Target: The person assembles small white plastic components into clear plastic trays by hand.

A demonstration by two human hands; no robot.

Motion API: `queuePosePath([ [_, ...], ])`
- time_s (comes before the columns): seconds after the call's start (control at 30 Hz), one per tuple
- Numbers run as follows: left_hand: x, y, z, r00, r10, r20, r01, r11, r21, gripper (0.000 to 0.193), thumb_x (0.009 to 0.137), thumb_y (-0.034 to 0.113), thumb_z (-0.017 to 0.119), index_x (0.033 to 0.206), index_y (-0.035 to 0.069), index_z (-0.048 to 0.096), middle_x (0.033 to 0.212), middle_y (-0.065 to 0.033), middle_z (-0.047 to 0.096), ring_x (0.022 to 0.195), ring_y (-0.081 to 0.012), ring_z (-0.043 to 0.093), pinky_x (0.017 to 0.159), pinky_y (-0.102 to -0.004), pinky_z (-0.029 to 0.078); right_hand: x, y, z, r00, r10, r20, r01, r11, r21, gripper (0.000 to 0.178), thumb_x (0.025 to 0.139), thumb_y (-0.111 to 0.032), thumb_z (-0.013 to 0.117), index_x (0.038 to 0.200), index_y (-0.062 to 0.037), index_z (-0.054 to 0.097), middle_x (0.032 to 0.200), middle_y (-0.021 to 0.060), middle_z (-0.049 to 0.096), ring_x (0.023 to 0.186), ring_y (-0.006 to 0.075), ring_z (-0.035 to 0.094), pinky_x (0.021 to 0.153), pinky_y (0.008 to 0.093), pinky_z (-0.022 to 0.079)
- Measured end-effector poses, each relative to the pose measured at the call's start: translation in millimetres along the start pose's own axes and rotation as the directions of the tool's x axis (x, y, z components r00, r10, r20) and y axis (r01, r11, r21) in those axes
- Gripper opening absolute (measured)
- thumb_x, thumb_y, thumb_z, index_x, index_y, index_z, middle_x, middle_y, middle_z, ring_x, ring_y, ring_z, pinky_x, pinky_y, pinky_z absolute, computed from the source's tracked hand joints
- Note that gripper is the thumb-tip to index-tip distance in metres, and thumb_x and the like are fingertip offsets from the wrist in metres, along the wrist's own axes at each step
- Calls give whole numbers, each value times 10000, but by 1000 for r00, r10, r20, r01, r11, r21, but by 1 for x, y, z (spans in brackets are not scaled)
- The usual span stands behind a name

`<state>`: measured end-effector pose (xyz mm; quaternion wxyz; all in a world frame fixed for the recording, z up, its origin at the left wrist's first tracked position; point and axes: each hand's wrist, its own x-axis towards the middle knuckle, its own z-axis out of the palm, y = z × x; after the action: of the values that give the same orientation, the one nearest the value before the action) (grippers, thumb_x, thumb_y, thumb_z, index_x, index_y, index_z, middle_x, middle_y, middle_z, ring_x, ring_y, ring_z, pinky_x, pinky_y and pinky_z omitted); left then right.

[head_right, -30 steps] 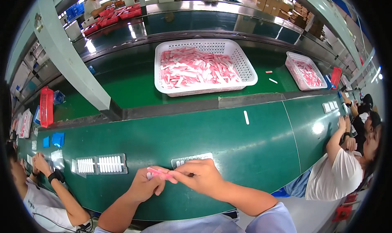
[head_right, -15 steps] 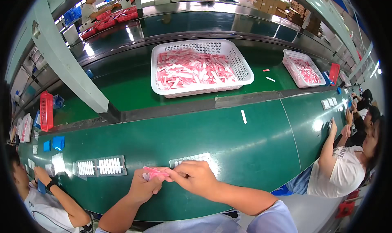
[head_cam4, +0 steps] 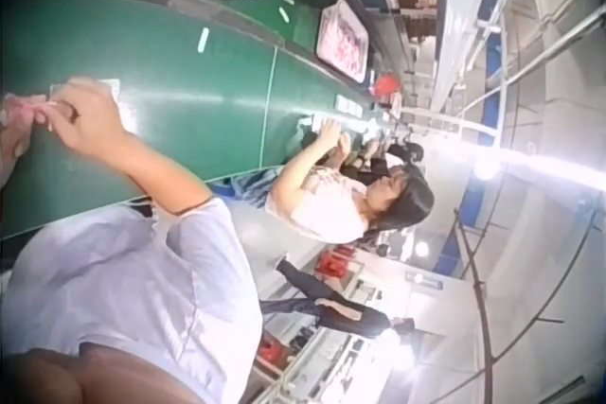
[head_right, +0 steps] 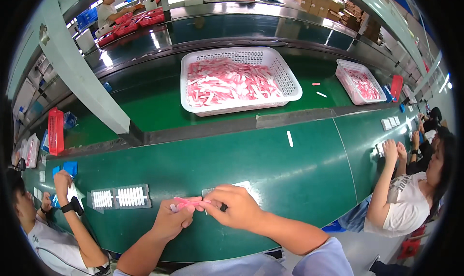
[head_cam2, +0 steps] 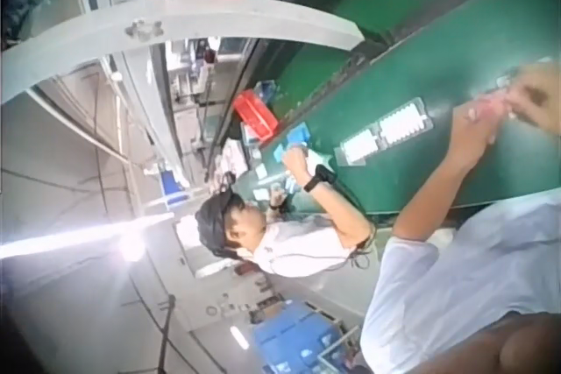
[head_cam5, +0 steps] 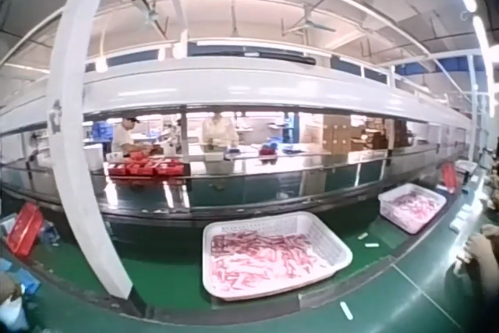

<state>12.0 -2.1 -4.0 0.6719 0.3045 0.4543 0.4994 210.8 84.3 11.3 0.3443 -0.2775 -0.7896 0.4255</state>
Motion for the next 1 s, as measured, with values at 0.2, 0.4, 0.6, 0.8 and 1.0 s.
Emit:
queuePosePath([
  [0.2,0,-3,-4,998,50,23,-53,992,112,198,1017,143,618,1082,-10,725,666,-3,610,549,-56,468,548,-215,390,-1,1,0,970,-190,151,210,969,-130,112,876,-141,761,832,-50,714,676,79,627,591,246,611,565,340,501],
  [0.4,2,-2,-5,982,-81,168,85,996,-15,266,1074,222,520,1059,14,684,813,-49,658,644,-61,535,504,-230,316,1,6,-17,956,-270,117,291,927,-236,114,888,-146,744,872,-41,702,683,82,592,585,219,575,558,343,469],
  [0.6,-3,11,4,869,-285,404,230,956,180,275,1092,253,465,1071,39,635,969,-102,710,748,-81,614,508,-211,319,4,-7,-12,972,115,207,-157,967,203,102,919,-107,712,991,-36,720,728,28,597,577,107,511,546,276,416],
  [0.8,0,11,1,908,-267,323,211,957,199,279,1095,280,450,1128,49,603,936,-83,699,714,-89,589,515,-214,337,0,5,-17,893,424,150,-441,763,473,103,956,-95,698,990,-1,723,790,40,699,664,50,593,595,239,484],
  [1.0,0,10,-2,926,-287,244,286,957,41,289,1094,292,452,1085,50,609,901,-57,668,685,-88,561,517,-205,338,-4,0,-17,957,289,-7,-235,792,563,120,958,-86,711,970,29,743,825,82,737,707,72,654,636,227,533],
])
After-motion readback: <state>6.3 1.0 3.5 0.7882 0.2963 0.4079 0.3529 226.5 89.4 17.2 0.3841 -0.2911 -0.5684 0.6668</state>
